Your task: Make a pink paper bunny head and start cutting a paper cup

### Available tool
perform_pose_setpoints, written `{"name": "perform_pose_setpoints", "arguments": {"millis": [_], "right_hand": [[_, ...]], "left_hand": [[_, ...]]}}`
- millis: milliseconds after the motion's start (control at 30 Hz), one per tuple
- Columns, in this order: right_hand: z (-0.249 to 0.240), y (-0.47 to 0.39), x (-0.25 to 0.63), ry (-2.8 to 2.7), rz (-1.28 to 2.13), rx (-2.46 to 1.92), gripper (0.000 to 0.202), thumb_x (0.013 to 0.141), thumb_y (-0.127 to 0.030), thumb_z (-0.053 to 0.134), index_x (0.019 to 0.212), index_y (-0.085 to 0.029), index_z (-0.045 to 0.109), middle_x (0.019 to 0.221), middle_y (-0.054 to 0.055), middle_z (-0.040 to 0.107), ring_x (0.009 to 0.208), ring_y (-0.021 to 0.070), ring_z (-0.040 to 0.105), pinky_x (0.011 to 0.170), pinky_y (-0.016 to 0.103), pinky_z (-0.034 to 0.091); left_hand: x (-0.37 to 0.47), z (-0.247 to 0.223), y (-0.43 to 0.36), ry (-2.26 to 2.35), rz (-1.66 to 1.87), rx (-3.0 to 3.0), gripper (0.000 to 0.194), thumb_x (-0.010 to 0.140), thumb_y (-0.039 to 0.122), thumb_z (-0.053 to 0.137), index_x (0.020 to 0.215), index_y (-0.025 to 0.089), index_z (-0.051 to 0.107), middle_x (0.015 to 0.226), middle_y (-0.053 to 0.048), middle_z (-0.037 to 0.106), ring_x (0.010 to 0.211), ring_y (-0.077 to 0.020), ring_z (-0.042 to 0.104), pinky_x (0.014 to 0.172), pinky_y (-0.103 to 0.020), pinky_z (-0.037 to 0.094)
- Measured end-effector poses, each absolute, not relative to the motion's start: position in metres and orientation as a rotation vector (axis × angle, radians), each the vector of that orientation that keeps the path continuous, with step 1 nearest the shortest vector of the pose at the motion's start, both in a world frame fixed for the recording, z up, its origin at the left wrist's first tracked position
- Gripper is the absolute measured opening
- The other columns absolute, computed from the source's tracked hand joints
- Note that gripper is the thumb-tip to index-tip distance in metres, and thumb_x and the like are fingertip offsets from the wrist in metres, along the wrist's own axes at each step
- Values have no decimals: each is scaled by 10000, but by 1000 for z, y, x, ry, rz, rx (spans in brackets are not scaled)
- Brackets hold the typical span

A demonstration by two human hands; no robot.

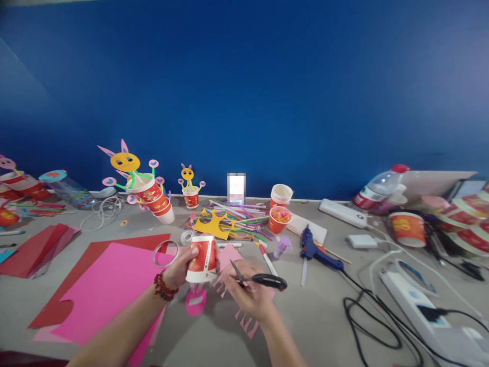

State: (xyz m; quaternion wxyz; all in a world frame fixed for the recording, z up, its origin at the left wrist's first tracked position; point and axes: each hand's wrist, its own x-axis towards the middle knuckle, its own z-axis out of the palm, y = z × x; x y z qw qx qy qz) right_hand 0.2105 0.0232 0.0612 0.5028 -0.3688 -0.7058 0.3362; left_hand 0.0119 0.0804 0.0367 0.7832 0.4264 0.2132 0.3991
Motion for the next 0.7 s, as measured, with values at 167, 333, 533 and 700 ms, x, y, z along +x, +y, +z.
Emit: {"name": "perform_pose_setpoints", "arguments": {"millis": [167,333,533,700], "right_hand": [[61,24,211,-1849,748,-841,201,910,-211,544,784,-231,698,656,35,682,634,196,614,646,313,469],[56,23,209,-1688,810,-947,155,883,-287,609,799,-230,727,613,25,653,574,182,571,578,291,454],[48,25,189,-899,1227,-998,279,813,-481,690,853,-212,755,777,61,734,619,195,658,587,299,531],[39,30,188,-778,1290,-1085,375,713,-529,765,693,-155,756,601,52,683,483,150,582,441,247,443]], "left_hand": [[12,42,79,457,889,949,510,754,549,677,1041,132,623,911,-140,702,849,-301,693,685,-382,559],[12,44,82,518,1093,1066,535,715,564,712,1049,154,630,925,-121,704,884,-292,684,750,-398,556],[14,32,79,596,1340,1193,500,729,509,739,1110,212,608,990,-98,693,916,-262,669,810,-408,551],[11,25,75,554,1330,1336,599,631,569,799,1080,219,612,1084,-132,656,998,-289,636,830,-413,549]]}}
